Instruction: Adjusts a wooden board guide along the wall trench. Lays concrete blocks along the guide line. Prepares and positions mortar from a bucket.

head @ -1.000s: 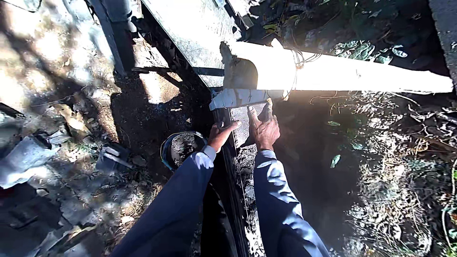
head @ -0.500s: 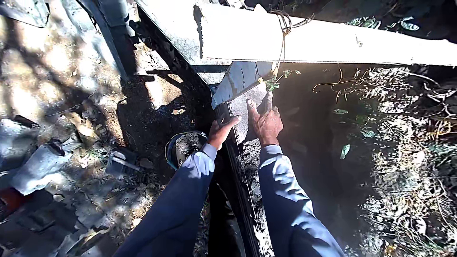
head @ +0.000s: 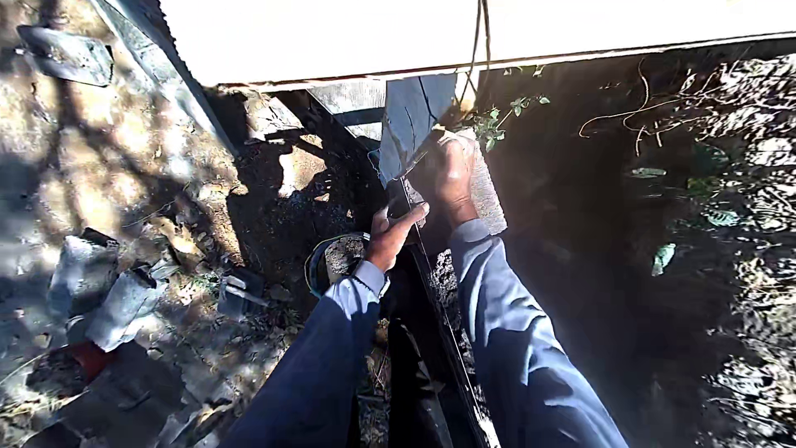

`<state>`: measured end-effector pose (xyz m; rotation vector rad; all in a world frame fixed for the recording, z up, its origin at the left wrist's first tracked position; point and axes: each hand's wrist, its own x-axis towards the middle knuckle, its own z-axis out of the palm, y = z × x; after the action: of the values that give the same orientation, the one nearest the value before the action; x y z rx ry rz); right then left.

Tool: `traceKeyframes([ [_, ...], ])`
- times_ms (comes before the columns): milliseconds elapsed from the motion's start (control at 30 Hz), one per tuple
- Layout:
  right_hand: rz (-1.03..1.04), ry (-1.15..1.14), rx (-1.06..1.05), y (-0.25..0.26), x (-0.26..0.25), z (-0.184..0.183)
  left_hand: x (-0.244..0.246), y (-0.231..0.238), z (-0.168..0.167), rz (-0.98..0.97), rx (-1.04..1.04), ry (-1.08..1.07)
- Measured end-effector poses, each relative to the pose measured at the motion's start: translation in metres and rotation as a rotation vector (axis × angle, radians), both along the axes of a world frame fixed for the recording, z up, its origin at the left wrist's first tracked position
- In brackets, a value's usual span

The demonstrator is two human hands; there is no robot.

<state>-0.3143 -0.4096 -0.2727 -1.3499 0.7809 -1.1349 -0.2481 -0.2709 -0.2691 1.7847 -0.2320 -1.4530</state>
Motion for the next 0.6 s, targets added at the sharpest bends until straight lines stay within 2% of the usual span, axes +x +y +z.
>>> traceKeyframes([
  [200,-0.019,-0.205,0.024,-0.006,-0.021,0.023,0.004,-0.002,0.003,-0.021,0.021,-0.037],
  [300,-0.038,-0.013,0.059,0.01,-0.05,0.008,0.006,0.013,0.006,-0.039,0.032,0.002],
  [400,-0.054,0.228,-0.047,0.07,-0.073,0.046,0.03,0.042,0.002,-0.038,-0.041,0.033],
  [467,-0.064,0.339,-0.204,0.118,-0.071,0.064,0.047,0.072,-0.021,0.095,-0.027,0.063],
  [533,-0.009,0.462,-0.293,0.167,-0.06,0.06,0.062,0.103,-0.048,0.25,0.071,0.051],
  [600,0.023,0.488,-0.238,0.192,-0.058,0.042,0.074,0.136,-0.067,0.257,0.206,0.05],
])
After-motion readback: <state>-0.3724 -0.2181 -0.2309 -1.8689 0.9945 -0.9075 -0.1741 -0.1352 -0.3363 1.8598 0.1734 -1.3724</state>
